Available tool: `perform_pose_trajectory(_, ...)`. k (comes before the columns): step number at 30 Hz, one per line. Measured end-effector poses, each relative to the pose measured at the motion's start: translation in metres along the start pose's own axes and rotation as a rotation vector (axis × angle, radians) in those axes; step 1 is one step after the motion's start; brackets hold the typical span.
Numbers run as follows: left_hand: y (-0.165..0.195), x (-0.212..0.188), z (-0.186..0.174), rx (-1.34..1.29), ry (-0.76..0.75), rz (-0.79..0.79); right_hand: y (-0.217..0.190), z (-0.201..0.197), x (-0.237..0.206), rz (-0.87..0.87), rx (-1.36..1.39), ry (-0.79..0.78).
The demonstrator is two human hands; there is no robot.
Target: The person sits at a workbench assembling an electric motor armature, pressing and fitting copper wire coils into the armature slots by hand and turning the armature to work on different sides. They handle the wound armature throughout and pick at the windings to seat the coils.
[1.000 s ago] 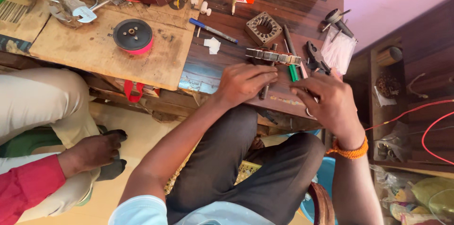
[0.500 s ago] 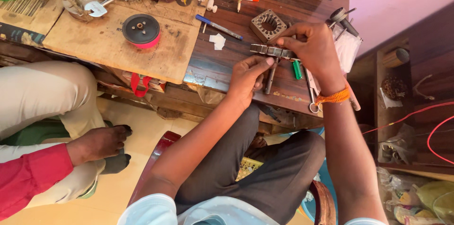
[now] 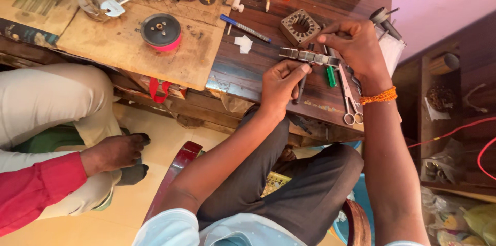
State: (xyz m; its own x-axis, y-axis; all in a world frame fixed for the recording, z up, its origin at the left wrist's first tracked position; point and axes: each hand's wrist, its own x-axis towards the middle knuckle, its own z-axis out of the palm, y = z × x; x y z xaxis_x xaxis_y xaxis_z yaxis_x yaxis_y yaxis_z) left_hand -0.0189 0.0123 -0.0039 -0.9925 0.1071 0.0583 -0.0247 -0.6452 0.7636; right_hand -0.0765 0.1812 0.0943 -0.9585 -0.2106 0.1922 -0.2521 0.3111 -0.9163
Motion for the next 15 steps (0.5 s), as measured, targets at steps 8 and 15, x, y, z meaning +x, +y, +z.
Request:
perform_pose_trajectory(8, 0.002, 0.004, 0.003, 0.021, 0.082, -0.095, 0.030, -0.004, 0.006, 0.094, 0.015, 0.132)
perform_pose_trajectory(15, 0.051, -0.017, 0.008, 1.072, 0.011, 0.991, 0.043, -0.008, -0.004, 0.151, 0.155, 0.173)
